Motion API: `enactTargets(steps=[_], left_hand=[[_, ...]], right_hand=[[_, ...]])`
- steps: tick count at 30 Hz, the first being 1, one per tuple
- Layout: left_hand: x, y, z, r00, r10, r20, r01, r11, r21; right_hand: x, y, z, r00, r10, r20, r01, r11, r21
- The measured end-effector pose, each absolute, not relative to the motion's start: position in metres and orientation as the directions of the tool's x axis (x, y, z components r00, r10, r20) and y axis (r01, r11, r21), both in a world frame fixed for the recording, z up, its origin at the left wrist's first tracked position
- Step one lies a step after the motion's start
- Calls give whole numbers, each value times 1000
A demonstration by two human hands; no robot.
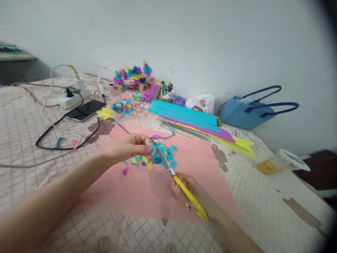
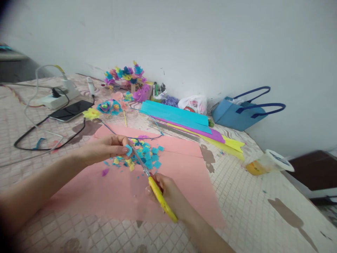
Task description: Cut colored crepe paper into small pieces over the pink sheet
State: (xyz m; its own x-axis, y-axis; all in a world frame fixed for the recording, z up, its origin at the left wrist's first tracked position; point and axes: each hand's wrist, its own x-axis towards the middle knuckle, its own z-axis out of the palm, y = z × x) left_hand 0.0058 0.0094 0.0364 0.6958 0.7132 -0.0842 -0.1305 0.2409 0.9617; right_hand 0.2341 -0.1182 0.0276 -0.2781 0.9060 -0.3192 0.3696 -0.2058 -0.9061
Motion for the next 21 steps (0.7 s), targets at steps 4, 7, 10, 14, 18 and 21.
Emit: enactTargets(steps=[4, 7, 10, 14, 18, 21], left_hand=[[6, 9, 36, 697, 713, -78, -134, 237, 962], [6, 9, 37, 694, 715, -84, -127, 237, 963], [7, 8, 37, 691, 718, -82, -126, 231, 965], [7, 8, 37, 694, 716, -72, -129, 222, 966], [7, 8, 37, 690, 720, -71, -129, 219, 967], [7, 8, 37, 695, 716, -70, -132, 223, 966]], right_hand=[[236, -118, 25, -271, 912, -308, 379, -193, -905], [236, -118, 24, -274, 915, -297, 386, -179, -905], [237, -118, 22, -259, 913, -315, 402, -195, -895], [238, -118, 17, -247, 911, -331, 395, -217, -893], [240, -119, 17, -251, 912, -325, 385, -214, -898], [240, -119, 18, -237, 922, -305, 395, -195, -898]])
